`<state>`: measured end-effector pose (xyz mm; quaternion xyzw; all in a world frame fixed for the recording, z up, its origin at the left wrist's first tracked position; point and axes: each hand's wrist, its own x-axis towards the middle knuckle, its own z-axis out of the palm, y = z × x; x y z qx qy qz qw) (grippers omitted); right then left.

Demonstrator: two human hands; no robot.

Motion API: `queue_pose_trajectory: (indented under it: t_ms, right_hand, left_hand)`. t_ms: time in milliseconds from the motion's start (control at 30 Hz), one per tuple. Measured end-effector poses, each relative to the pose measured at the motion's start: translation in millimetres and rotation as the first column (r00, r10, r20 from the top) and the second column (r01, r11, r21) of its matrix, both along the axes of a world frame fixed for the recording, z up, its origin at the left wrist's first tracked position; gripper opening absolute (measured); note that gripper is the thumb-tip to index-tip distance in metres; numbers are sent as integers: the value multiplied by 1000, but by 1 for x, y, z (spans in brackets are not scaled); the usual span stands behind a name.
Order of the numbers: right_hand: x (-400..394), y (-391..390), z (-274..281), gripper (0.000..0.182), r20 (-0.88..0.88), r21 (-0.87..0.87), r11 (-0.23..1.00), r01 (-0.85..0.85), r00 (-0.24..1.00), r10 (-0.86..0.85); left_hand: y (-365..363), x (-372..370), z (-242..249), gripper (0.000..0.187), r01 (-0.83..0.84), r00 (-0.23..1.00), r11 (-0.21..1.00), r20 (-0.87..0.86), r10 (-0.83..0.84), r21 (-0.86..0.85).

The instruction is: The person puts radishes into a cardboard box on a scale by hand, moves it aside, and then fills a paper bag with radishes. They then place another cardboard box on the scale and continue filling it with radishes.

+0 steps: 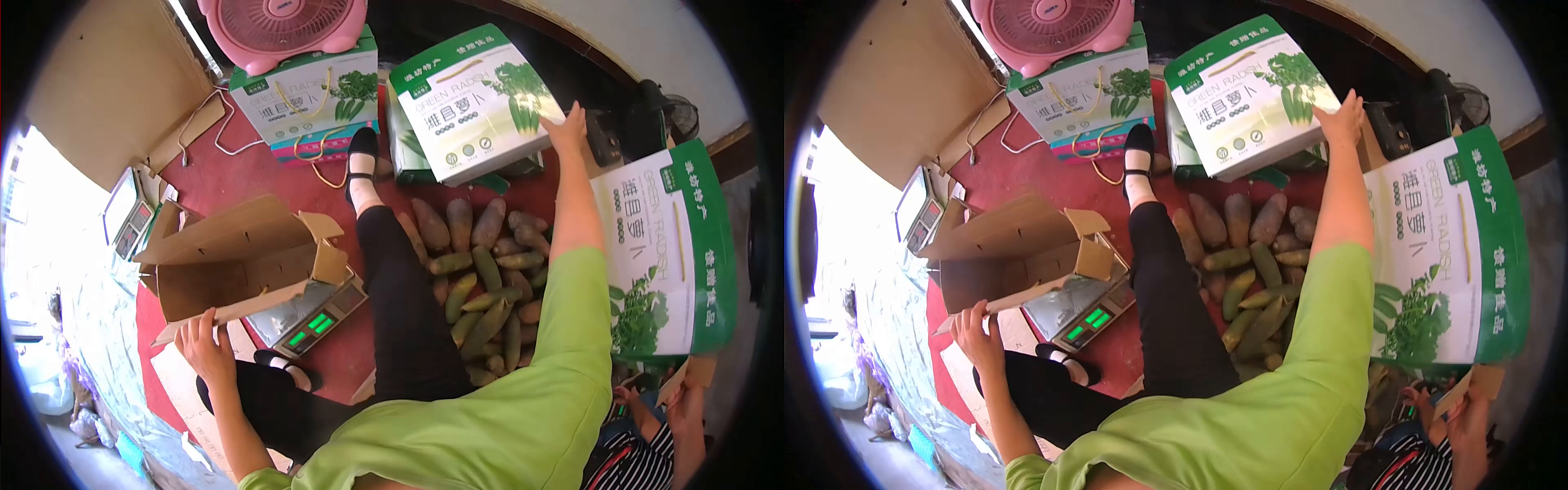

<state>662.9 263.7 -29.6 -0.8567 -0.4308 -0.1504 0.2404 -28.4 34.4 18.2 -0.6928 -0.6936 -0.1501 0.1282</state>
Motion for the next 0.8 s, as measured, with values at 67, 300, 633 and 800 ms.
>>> queue_pose_trajectory:
  t_ms: [67, 300, 633, 800]
  right_hand:
    - [29, 13, -25, 102, -185, 6, 997, -75, 980, 75]
    - [-53, -37, -15, 59, -201, 15, 993, 117, 973, -111]
    - [-193, -155, -102, 37, -239, 325, 932, -163, 939, 248]
    - [-207, -203, -96, 41, -725, 258, 959, -120, 631, 275]
  left_hand:
    - [0, 1, 0, 27, 19, 1000, 1000, -14, -19, 20]
    - [-8, -4, -16, 29, -4, 1000, 999, -13, 5, 36]
    - [-8, -3, -11, 24, 36, 999, 998, -4, -36, 47]
    - [-19, -6, -18, 24, 37, 999, 998, 13, -38, 59]
